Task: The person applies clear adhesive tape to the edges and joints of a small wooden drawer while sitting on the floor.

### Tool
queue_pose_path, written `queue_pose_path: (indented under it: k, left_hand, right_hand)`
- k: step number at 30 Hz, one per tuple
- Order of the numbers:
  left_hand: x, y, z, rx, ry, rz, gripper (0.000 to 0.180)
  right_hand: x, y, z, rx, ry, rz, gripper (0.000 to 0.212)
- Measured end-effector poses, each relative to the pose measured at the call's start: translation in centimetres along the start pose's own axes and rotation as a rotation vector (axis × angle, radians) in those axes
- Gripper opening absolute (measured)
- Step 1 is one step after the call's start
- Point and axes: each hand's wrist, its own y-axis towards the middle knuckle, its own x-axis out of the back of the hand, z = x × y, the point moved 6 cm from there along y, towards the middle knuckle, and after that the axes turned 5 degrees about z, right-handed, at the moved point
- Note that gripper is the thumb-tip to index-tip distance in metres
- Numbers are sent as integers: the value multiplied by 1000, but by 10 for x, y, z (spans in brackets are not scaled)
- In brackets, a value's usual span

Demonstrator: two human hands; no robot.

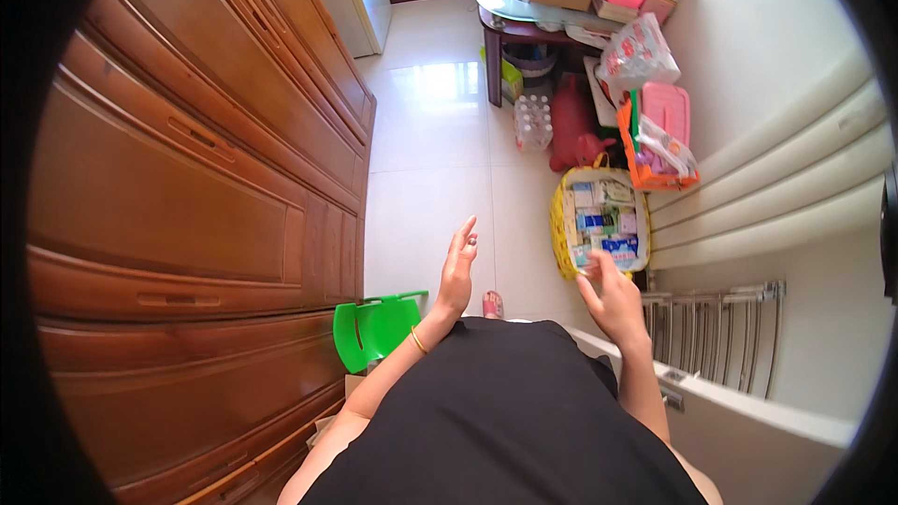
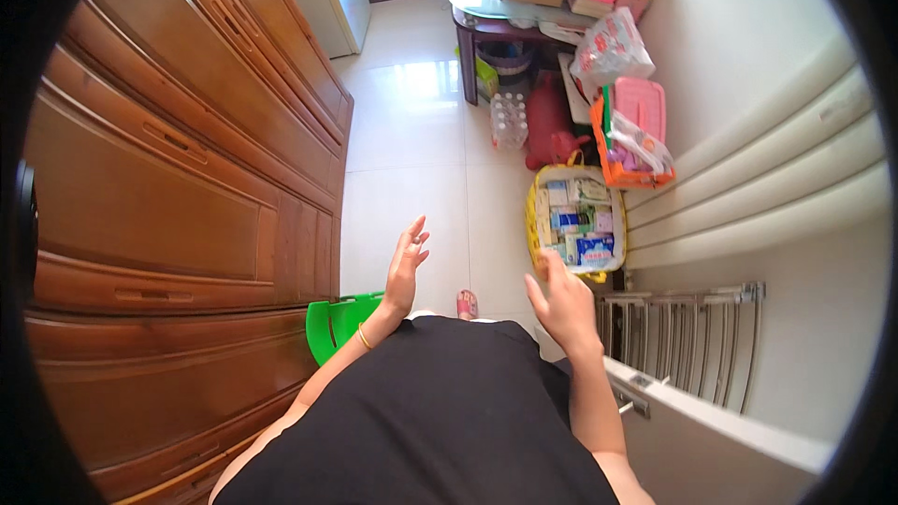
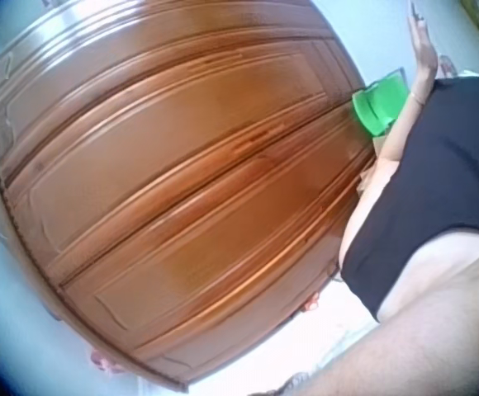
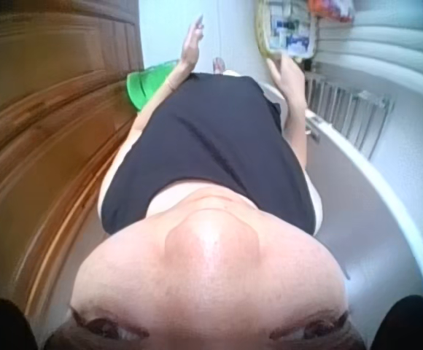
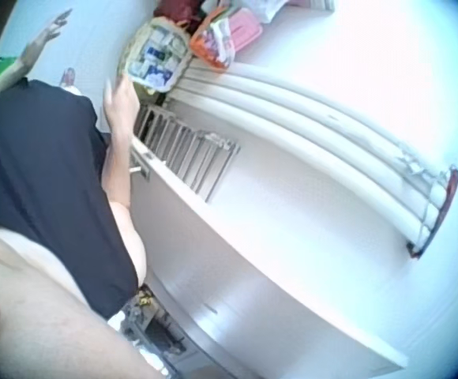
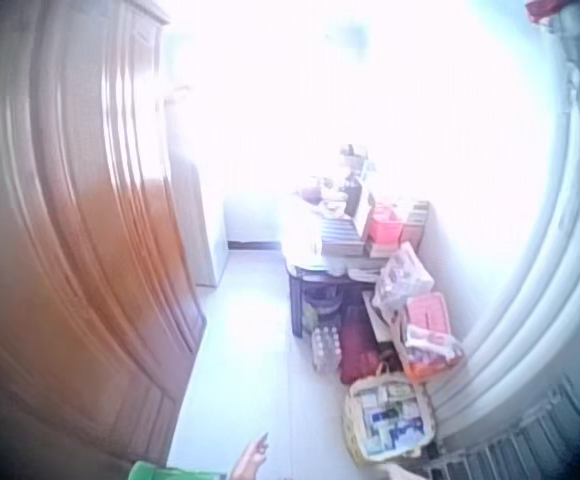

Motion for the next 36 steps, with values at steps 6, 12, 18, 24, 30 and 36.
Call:
queue_pose_path:
  k: [6,12,18,24,30,36]
  left_hand:
    - [60,30,33,165,-282,-191,45]
    - [139,161,19,131,-290,-207,43]
    - [208,309,-13,73,-184,-120,40]
    - [244,430,-6,148,-183,-27,32]
    - [276,566,25,214,-157,3,29]
    - [299,739,39,237,-50,78,27]
  right_hand:
    - [-75,137,51,70,680,31,37]
    - [-133,296,84,112,990,80,31]
    - [-152,436,86,2,1098,40,26]
    - [-167,553,59,-109,1093,-54,25]
    - [-207,676,10,-201,1114,-42,25]
    - [-218,827,-38,-249,1042,-65,20]
